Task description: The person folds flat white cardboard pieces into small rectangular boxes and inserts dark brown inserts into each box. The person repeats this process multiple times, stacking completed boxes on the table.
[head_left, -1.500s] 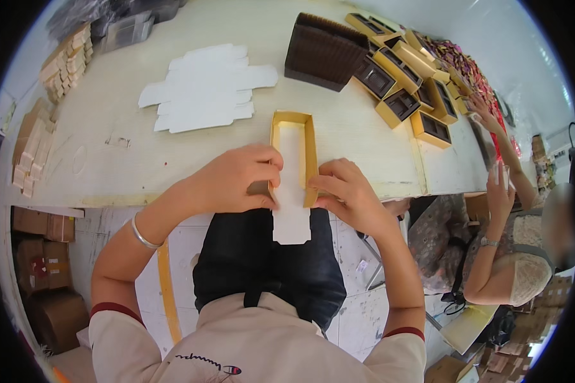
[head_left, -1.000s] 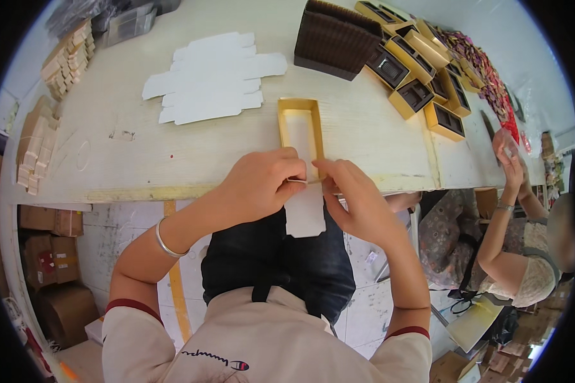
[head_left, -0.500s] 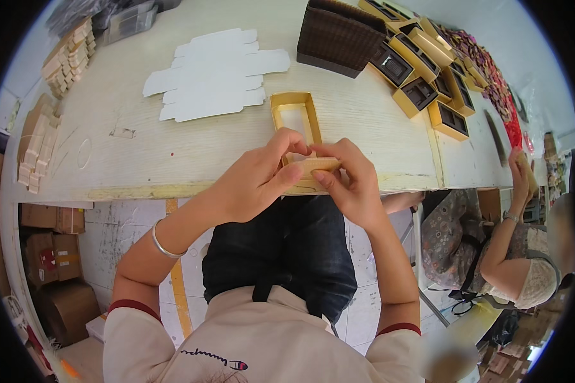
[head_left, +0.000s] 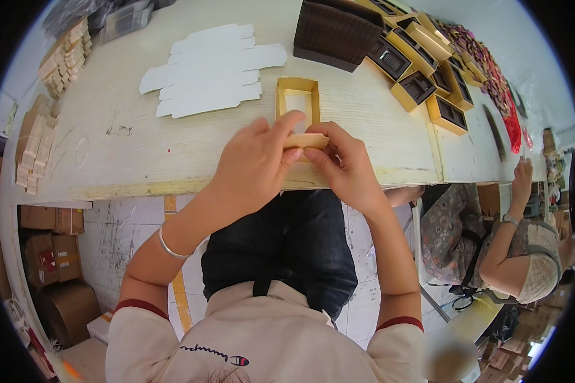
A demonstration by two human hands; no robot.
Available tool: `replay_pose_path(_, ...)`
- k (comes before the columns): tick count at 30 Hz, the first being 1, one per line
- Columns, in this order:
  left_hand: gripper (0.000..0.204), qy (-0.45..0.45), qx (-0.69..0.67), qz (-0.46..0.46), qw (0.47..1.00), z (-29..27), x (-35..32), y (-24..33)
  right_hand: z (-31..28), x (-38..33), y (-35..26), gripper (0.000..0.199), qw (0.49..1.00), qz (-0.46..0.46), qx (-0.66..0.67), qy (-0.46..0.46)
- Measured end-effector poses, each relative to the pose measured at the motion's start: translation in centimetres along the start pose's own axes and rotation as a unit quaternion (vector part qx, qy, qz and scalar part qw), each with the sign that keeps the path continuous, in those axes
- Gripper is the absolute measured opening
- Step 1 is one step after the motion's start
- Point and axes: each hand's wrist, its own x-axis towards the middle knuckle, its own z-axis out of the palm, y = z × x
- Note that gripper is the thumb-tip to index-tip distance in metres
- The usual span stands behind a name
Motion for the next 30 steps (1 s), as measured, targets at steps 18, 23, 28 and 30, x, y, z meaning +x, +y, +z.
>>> replay_pose_path(18, 0.027, 0.004, -0.165, -0.078, 0.983, -0.8, 0.6, -0.6, 1.4, -0.2, 1.0, 0.034, 0.968, -0.16, -0.158, 0.111)
replay_pose_path(23, 0.012, 0.036, -0.051, -0.022, 0.998, 0.0, 0.7, -0.1, 1.7, 0.1, 0.9, 0.031, 0.94, -0.173, -0.271, 0.112)
replay_pose_path(28, 0.016, 0.022, -0.008, -0.017, 1.0, 0.0, 0.6, 0.1, 1.4, -0.2, 1.4, 0.026, 0.899, -0.267, -0.332, 0.104)
replay_pose_path(30, 0.021, -0.003, -0.016, 0.004, 1.0, -0.3, 0.4, -0.4, 1.3, -0.8, 1.3, 0.025, 0.923, -0.237, -0.286, 0.099)
